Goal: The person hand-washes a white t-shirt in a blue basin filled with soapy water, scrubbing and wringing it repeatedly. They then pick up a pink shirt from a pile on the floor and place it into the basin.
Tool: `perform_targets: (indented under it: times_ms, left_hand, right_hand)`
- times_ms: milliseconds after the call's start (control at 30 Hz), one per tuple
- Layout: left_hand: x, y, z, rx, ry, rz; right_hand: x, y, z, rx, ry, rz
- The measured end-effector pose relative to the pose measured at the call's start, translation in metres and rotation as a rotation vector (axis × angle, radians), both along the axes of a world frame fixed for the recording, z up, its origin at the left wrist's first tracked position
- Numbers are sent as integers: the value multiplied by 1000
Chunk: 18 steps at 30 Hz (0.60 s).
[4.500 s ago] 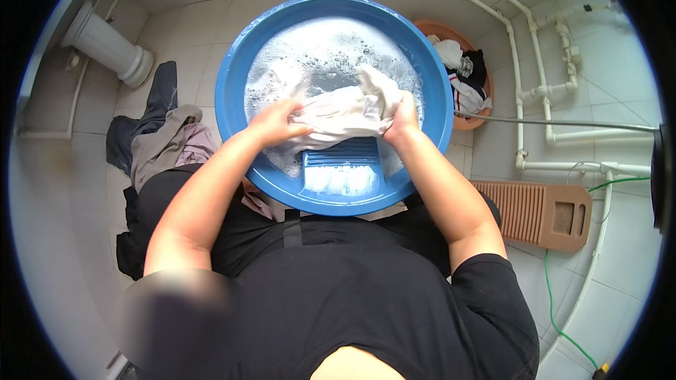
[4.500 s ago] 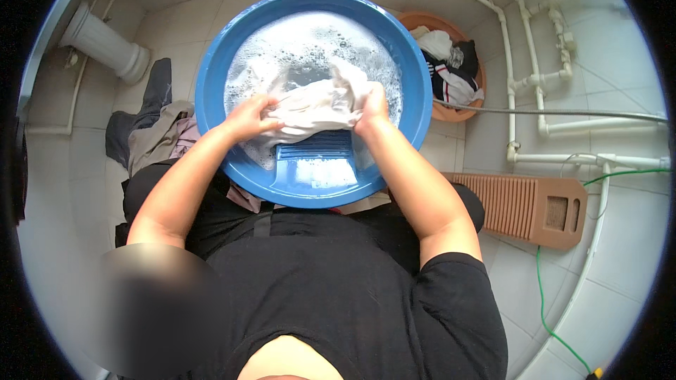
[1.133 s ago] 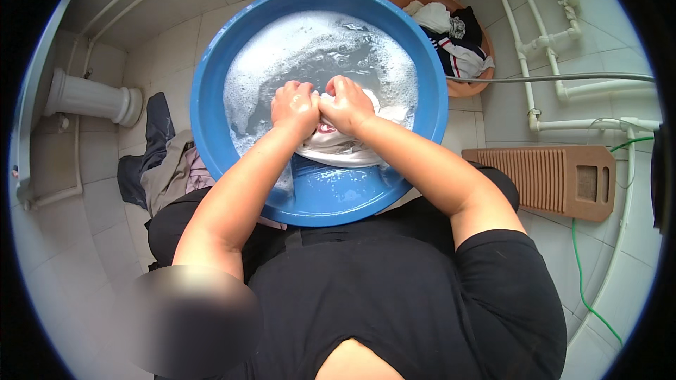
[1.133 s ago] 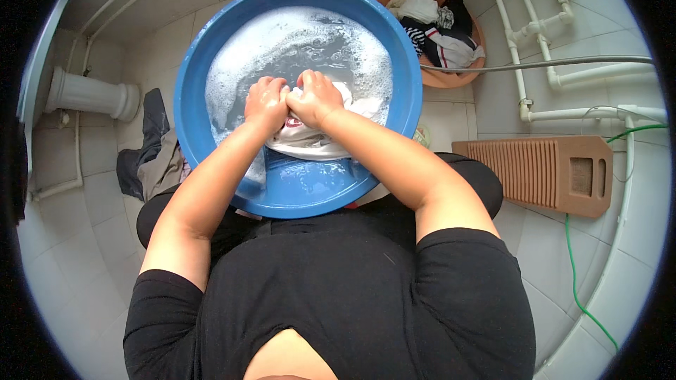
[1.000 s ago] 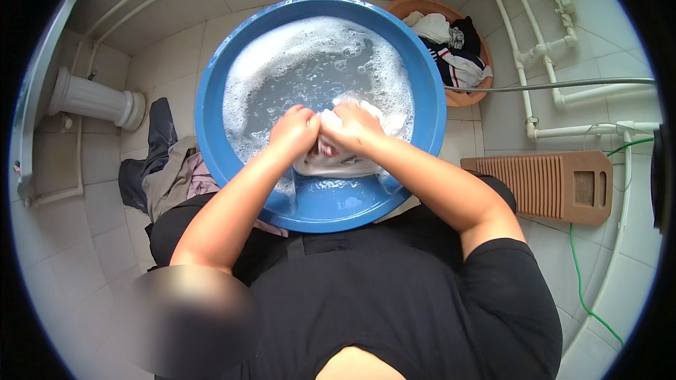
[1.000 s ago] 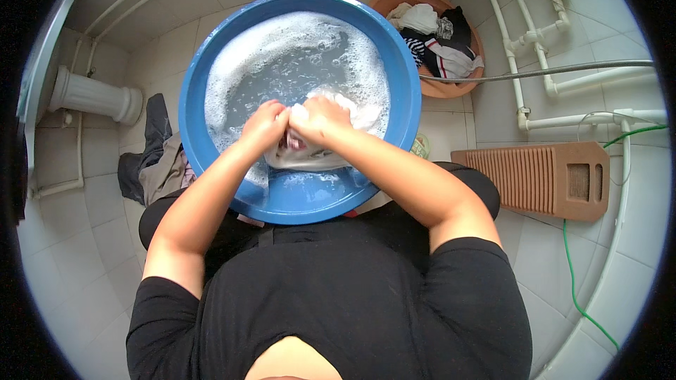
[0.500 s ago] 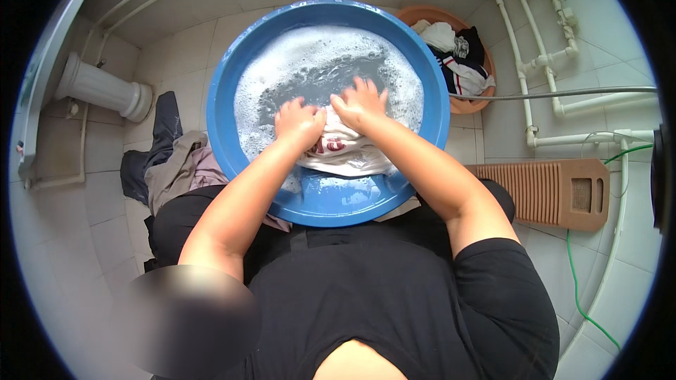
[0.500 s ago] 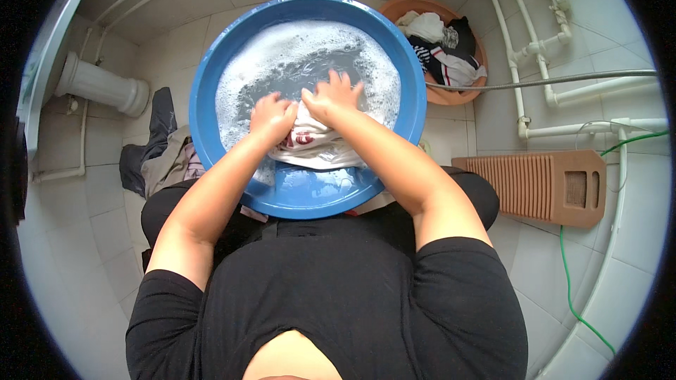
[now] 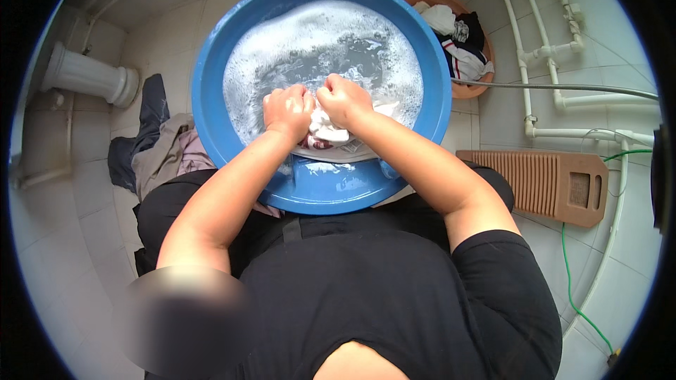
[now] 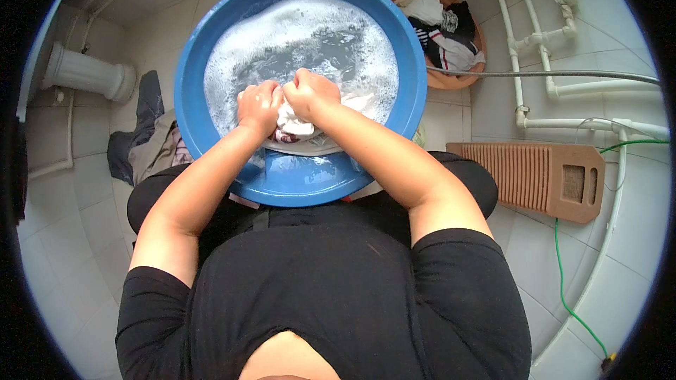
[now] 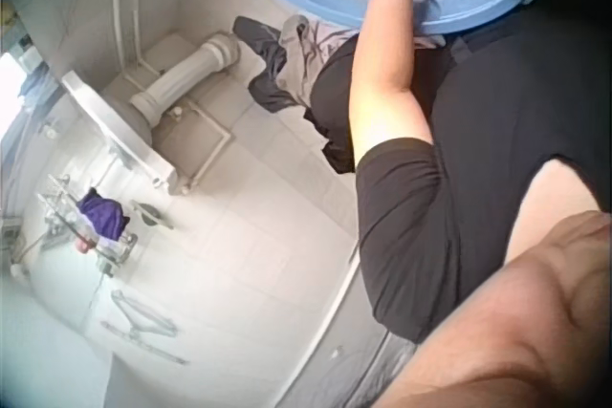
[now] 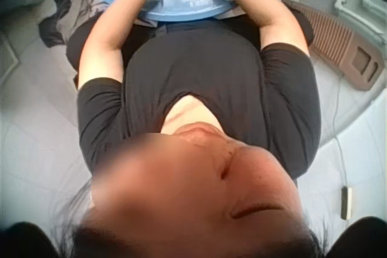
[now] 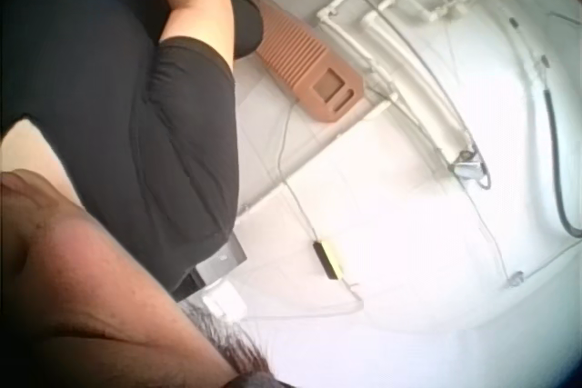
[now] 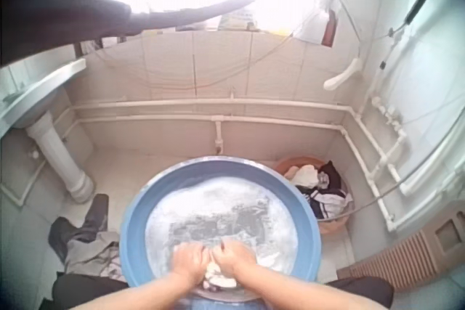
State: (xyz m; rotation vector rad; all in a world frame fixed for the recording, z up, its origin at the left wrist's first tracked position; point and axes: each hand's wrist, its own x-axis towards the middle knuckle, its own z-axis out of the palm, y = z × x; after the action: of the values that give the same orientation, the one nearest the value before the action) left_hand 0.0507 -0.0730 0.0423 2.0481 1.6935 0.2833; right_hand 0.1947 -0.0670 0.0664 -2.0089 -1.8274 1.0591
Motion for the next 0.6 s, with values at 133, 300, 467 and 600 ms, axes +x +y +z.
perform_targets:
  times_ms: [133, 300, 467, 600]
  left_hand:
    - [-3, -7, -6, 93, 74, 93]
    - [-2, -73, 18, 245, -355, -12]
    - [10, -45, 17, 145, -72, -130]
    - [7, 1, -2, 129, 116, 45]
  right_hand:
    - [-9, -4, 7, 99, -387, 59]
    - [20, -77, 19, 471, 16, 209]
    - [20, -63, -8, 645, -42, 340]
    - [7, 0, -7, 161, -147, 218]
